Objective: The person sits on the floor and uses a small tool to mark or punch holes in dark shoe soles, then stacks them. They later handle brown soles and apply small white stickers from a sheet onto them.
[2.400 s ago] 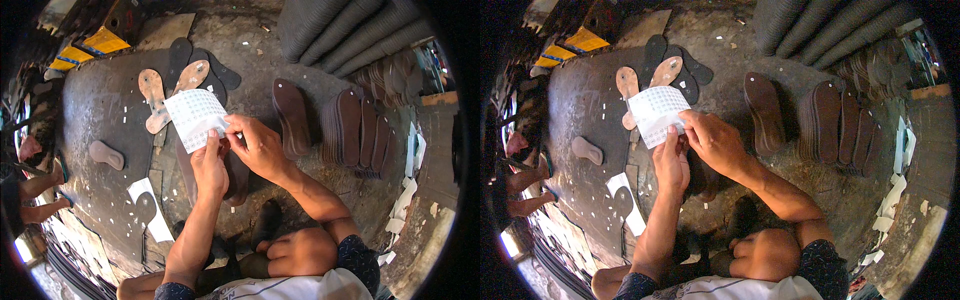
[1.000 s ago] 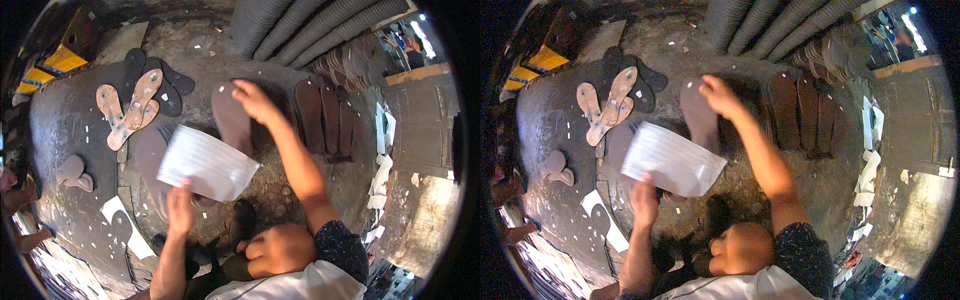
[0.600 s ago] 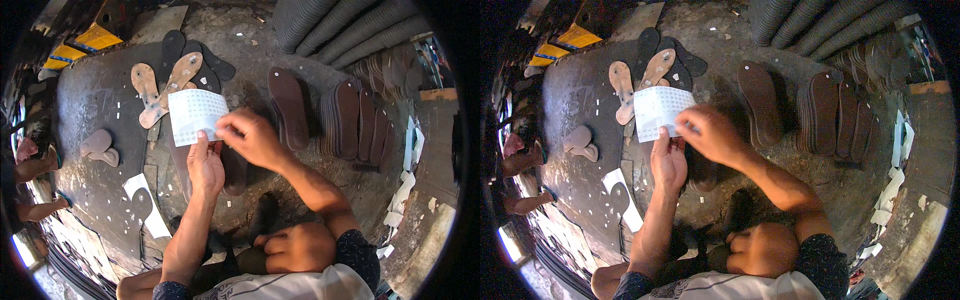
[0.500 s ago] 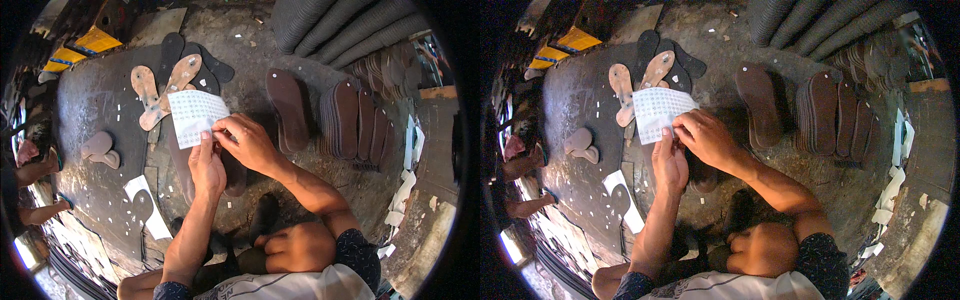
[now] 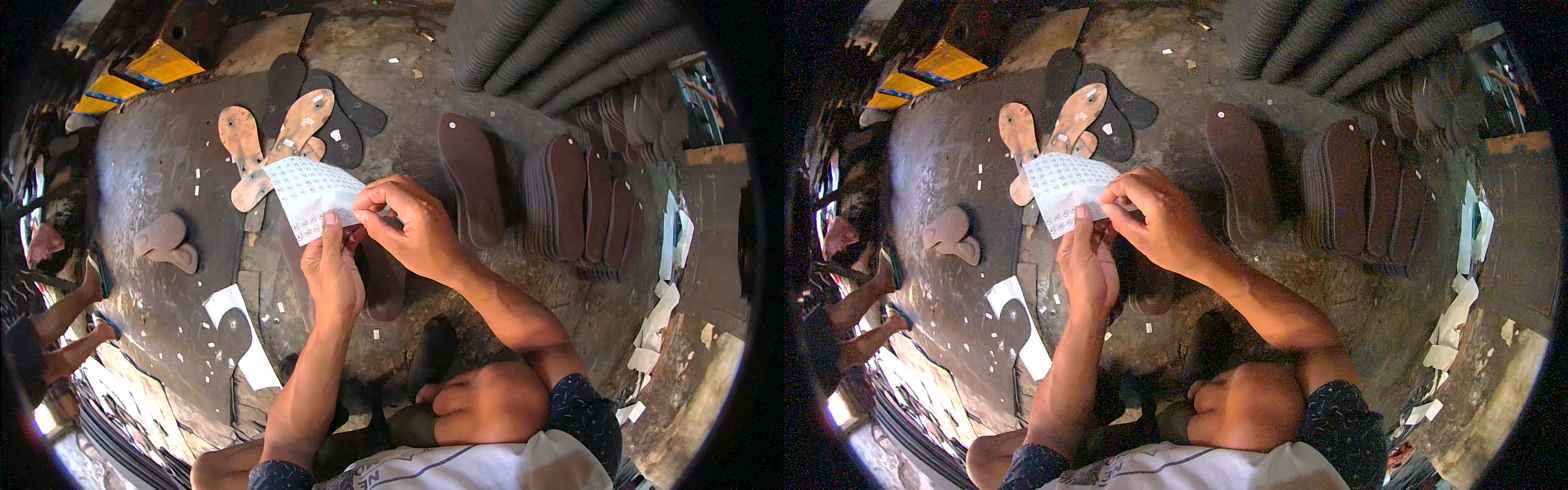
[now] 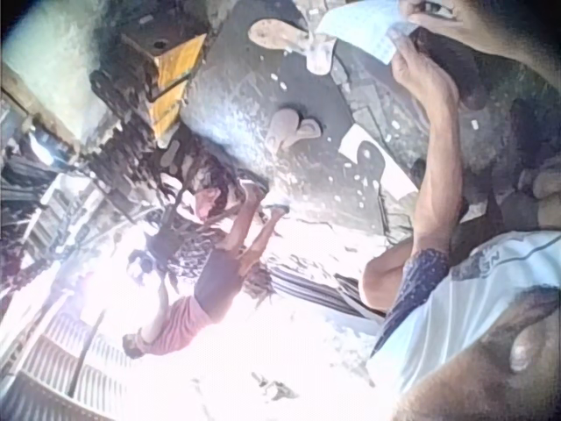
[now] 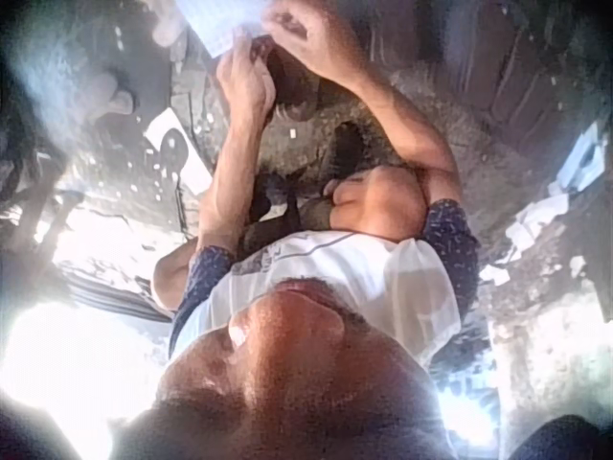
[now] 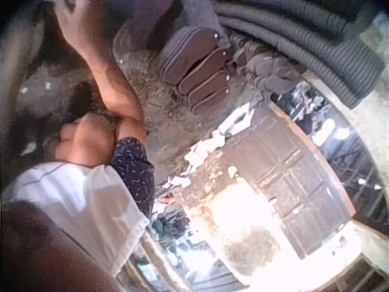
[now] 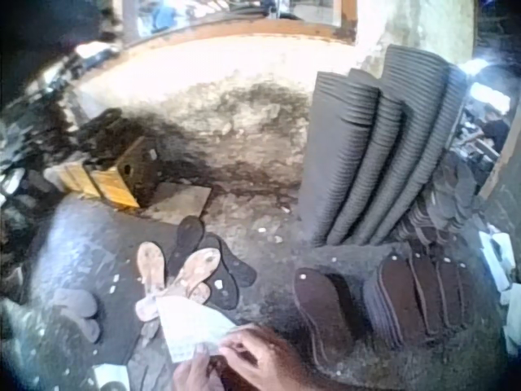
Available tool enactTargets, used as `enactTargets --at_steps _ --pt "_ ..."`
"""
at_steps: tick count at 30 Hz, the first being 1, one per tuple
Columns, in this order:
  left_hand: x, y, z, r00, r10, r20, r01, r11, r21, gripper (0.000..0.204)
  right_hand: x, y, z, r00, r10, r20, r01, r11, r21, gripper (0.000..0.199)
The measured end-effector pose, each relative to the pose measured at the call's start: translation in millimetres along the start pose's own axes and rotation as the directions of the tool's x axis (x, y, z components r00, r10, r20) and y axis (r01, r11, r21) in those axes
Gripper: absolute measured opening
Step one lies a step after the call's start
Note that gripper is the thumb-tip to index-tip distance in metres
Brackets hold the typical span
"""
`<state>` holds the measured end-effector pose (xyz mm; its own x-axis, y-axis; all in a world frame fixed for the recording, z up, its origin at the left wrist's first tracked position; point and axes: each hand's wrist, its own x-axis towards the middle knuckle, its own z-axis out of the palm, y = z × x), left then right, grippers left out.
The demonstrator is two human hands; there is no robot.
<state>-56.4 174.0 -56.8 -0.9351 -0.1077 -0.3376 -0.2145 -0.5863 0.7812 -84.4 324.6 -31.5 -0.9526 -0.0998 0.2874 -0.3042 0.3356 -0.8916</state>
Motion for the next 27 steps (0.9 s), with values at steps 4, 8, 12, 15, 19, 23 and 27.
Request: enactTargets --at_steps 4,8,12,15,19,23,27 --pt "2 0 6 1.0 -0.006 -0.031 0.007 1.0 0.025 0.024 -4 1 8 0.998 -0.067 -0.021 0.064 0.992 -0.112 0.029" --pt "-2 3 6 0.996 -0.084 -0.042 0.084 0.996 0.014 0.024 -5 1 7 0.989 -0.15 0.003 0.145 0.949 -0.28 0.041" --pt "-32 6 -22 0.893 -0.45 0.004 0.45 0.892 0.042 0.026 2 29 -8 0.948 0.316 0.038 -0.309 0.885 0.348 0.047" --pt "-77 -8 -59 0.688 -0.679 0.258 0.069 0.414 0.908 0.036 21 98 -25 0.884 0.456 0.104 -0.464 0.829 0.314 0.047" --pt "-78 -77 -61 0.817 -0.192 0.544 -0.511 0.196 0.837 0.044 9 145 20 0.854 0.47 0.223 -0.438 0.881 -0.179 0.045" --pt "-67 -111 -76 0.849 -0.065 0.525 -0.529 -0.109 0.842 0.048 1 149 34 0.994 0.015 0.107 0.032 0.906 -0.422 0.059" --pt "-83 -110 -92 0.864 -0.143 0.482 -0.492 -0.038 0.87 0.047 5 172 12 0.893 0.441 0.087 -0.443 0.896 0.006 0.038"
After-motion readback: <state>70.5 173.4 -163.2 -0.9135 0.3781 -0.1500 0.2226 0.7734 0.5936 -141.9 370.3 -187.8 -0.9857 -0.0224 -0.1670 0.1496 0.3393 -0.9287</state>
